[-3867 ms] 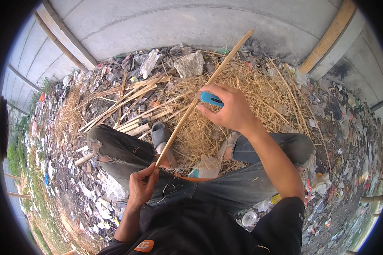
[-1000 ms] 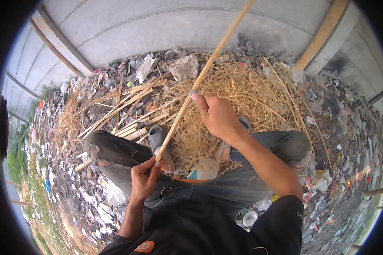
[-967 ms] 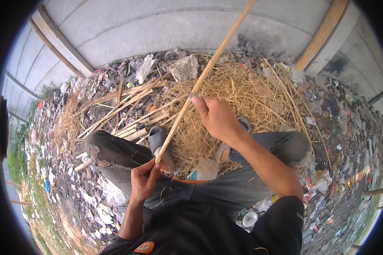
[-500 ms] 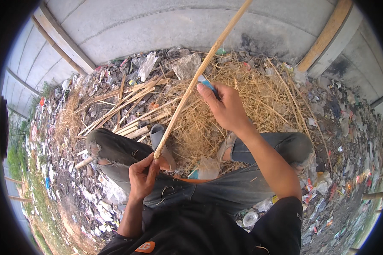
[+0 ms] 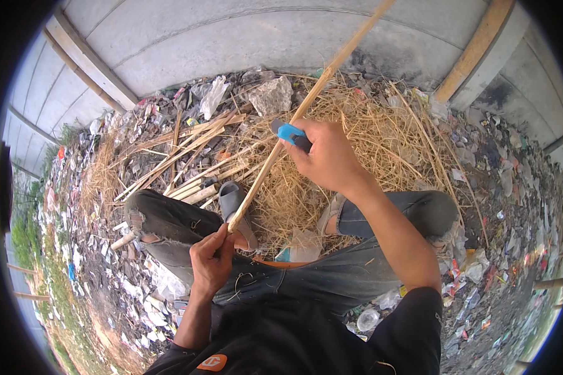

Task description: The person sits on the ground and uses a utility knife to sharpen a long, thin wooden stick. They hold the stick with one hand and scrape the blade along its length to create a pointed tip, repeating the motion along the stick.

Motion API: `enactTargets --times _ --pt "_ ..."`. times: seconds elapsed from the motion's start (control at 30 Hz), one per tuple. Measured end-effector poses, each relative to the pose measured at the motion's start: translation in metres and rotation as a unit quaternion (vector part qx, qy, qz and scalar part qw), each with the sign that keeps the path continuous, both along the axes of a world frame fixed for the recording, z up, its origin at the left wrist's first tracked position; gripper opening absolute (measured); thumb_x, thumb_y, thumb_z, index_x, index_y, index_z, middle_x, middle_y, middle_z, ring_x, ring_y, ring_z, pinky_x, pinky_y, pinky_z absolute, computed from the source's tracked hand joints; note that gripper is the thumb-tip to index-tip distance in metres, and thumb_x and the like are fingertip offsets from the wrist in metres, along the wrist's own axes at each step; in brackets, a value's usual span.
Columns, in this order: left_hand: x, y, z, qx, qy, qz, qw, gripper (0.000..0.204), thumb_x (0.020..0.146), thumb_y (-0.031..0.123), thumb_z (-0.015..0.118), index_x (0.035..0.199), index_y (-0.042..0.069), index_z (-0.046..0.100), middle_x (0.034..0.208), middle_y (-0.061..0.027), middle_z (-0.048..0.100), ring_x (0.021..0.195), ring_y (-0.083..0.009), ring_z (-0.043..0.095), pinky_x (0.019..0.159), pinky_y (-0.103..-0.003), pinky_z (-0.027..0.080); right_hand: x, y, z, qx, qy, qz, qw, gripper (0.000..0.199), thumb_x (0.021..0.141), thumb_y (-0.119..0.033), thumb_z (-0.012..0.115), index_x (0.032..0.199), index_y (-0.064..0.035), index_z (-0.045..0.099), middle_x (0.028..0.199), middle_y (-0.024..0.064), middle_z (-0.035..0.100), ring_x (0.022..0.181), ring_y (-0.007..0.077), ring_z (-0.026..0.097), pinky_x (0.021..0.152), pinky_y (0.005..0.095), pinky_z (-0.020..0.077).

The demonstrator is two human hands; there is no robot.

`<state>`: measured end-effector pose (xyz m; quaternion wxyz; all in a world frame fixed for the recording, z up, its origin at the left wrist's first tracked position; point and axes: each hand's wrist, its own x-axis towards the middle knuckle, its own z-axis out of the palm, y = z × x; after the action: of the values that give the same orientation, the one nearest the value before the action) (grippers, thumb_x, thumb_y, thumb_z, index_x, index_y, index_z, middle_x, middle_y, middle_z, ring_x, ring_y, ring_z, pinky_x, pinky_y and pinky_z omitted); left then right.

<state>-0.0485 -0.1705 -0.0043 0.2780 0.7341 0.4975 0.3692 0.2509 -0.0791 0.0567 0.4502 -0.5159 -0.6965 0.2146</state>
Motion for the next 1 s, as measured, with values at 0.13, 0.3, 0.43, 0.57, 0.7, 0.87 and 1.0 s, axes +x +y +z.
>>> enactTargets --times 0.13,0.3,0.43,0.57,0.7,0.87,1.0 --pt "0.001 0.001 -0.002 -0.003 -0.010 -0.011 1.000 0.027 0.093 0.002 0.073 0.119 -0.005 0.073 0.086 -0.0200 0.074 0.070 -0.0256 0.073 0.065 -0.033 0.055 0.004 0.000 -0.005 -0.003 0.016 0.087 0.996 0.017 0.095 -0.013 0.072 0.084 -0.0019 0.065 0.062 -0.0006 0.052 0.058 0.0082 0.045 0.054 0.0323 0.0390" --pt "0.005 0.005 0.004 -0.037 -0.027 -0.014 0.999 0.026 0.095 0.004 0.072 0.120 -0.004 0.073 0.078 -0.0168 0.069 0.063 -0.0215 0.067 0.060 -0.032 0.051 0.014 -0.005 -0.004 -0.070 0.082 0.120 0.987 0.017 0.092 -0.013 0.076 0.082 -0.0048 0.064 0.063 -0.0038 0.052 0.058 0.0061 0.046 0.054 0.0302 0.0376" --pt "0.006 0.006 0.007 -0.046 -0.028 0.000 0.999 0.026 0.096 0.005 0.071 0.120 -0.004 0.073 0.072 -0.0146 0.066 0.059 -0.0186 0.063 0.058 -0.031 0.048 0.018 -0.007 0.010 -0.027 0.038 0.019 0.999 0.018 0.089 -0.019 0.080 0.086 -0.0056 0.068 0.063 -0.0047 0.052 0.056 0.0050 0.046 0.051 0.0271 0.0366" --pt "0.007 0.006 0.007 -0.031 -0.032 0.002 0.999 0.026 0.096 0.006 0.071 0.120 -0.004 0.072 0.069 -0.0137 0.065 0.058 -0.0166 0.062 0.057 -0.031 0.048 0.014 -0.006 0.005 0.041 0.032 -0.055 0.997 0.028 0.088 -0.030 0.084 0.095 -0.0054 0.072 0.063 -0.0047 0.052 0.056 0.0050 0.047 0.049 0.0258 0.0374" --pt "0.006 0.006 0.003 -0.054 -0.043 0.001 0.998 0.026 0.097 0.008 0.071 0.121 -0.004 0.072 0.069 -0.0122 0.063 0.058 -0.0133 0.058 0.057 -0.031 0.046 0.005 -0.004 0.001 0.053 0.028 -0.051 0.997 0.028 0.095 -0.032 0.078 0.097 -0.0057 0.069 0.062 -0.0043 0.052 0.053 0.0053 0.044 0.050 0.0267 0.0340" --pt "0.014 0.008 -0.002 -0.149 -0.124 0.000 0.981 0.027 0.104 0.014 0.066 0.124 -0.004 0.071 0.069 -0.0021 0.057 0.064 -0.0064 0.051 0.058 -0.027 0.043 -0.005 -0.010 -0.012 0.045 -0.027 -0.006 0.999 0.045 0.106 -0.044 0.059 0.093 -0.0021 0.064 0.067 0.0063 0.057 0.053 0.0227 0.055 0.051 0.0386 0.0418" --pt "0.023 0.016 0.008 -0.195 -0.145 -0.005 0.970 0.029 0.108 0.018 0.061 0.125 -0.004 0.069 0.071 0.0020 0.052 0.068 -0.0049 0.047 0.061 -0.026 0.042 -0.033 -0.029 -0.023 -0.088 -0.053 0.069 0.992 0.052 0.108 -0.049 0.055 0.088 0.0001 0.056 0.060 0.0121 0.050 0.051 0.0260 0.048 0.052 0.0432 0.0365"
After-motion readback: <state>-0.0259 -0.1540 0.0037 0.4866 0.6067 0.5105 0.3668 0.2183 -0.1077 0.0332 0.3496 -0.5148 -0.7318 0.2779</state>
